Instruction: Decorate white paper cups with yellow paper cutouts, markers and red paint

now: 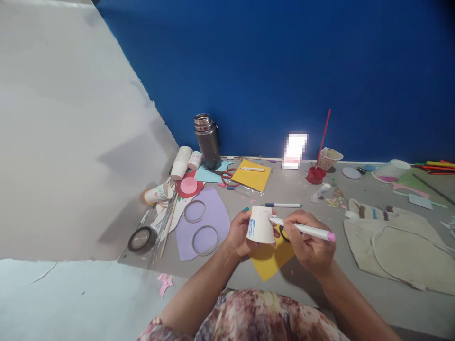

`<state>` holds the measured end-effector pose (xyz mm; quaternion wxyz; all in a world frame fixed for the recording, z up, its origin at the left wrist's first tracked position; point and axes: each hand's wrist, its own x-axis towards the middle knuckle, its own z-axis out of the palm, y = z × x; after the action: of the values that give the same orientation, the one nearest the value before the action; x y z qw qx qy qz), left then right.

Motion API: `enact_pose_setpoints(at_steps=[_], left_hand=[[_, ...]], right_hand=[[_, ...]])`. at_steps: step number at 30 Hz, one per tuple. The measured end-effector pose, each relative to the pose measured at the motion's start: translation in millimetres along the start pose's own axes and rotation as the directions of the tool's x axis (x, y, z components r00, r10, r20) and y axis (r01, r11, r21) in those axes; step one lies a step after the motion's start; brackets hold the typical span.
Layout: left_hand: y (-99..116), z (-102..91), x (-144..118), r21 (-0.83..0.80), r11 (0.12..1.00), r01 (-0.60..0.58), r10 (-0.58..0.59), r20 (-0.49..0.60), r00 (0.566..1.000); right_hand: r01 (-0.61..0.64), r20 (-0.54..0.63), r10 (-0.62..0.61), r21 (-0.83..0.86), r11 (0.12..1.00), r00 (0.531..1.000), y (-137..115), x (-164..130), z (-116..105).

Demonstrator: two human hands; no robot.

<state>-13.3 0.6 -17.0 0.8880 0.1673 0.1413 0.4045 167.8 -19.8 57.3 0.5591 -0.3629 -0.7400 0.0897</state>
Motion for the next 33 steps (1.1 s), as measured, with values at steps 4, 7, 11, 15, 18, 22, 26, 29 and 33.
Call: enact_pose_setpoints(at_steps=[4, 7, 11, 15, 18, 22, 26, 29, 33], left_hand=[[-0.7, 0.6, 0.3, 0.007, 1.000, 0.002, -0.002, 0.003, 1.000], [-2.0, 2.2, 1.0, 0.003, 1.000, -0.009, 0.009, 0.001, 1.000], [-3.6, 4.4, 1.6, 0.006, 1.000, -0.029, 0.029, -0.022, 0.999], [-4.3, 4.5, 1.8, 0.024, 0.999, -0.038, 0.039, -0.032, 0.999], [-4.2, 4.3, 1.9, 0.026, 0.999, -0.036, 0.037, -0.031, 0.999], [-3.9, 4.9, 1.9, 0.022, 0.999, -0.029, 0.030, -0.034, 0.999], [-4.6, 3.6, 2.1, 0.010, 1.000, -0.029, 0.030, -0.041, 0.999], [-5.1, 1.9, 2.3, -0.004, 1.000, -0.030, 0.030, -0.053, 0.998], [-4.8, 1.8, 2.2, -0.010, 1.000, -0.025, 0.024, -0.030, 0.999]], right_hand=[[-0.002, -0.016, 0.003, 0.019, 1.000, 1.000, -1.5, -0.3, 0.3], [-0.007, -0.003, 0.007, 0.018, 1.000, 1.000, -3.9, 0.1, 0.7], [-0.006, 0.037, 0.006, 0.011, 1.000, 0.999, -5.2, 0.4, 1.7], [-0.014, 0.060, 0.014, 0.001, 1.000, 0.998, -5.5, 0.8, 2.5], [-0.012, 0.064, 0.013, -0.010, 1.000, 0.998, -6.4, 2.2, 2.8], [-0.007, 0.067, 0.008, -0.011, 1.000, 0.998, -7.2, 3.5, 2.8], [-0.004, 0.072, 0.005, -0.014, 1.000, 0.997, -6.8, 2.6, 2.6], [-0.001, 0.072, 0.001, -0.007, 1.000, 0.997, -6.1, 1.6, 2.3], [-0.001, 0.053, 0.001, 0.006, 1.000, 0.999, -5.8, 1.3, 1.5]])
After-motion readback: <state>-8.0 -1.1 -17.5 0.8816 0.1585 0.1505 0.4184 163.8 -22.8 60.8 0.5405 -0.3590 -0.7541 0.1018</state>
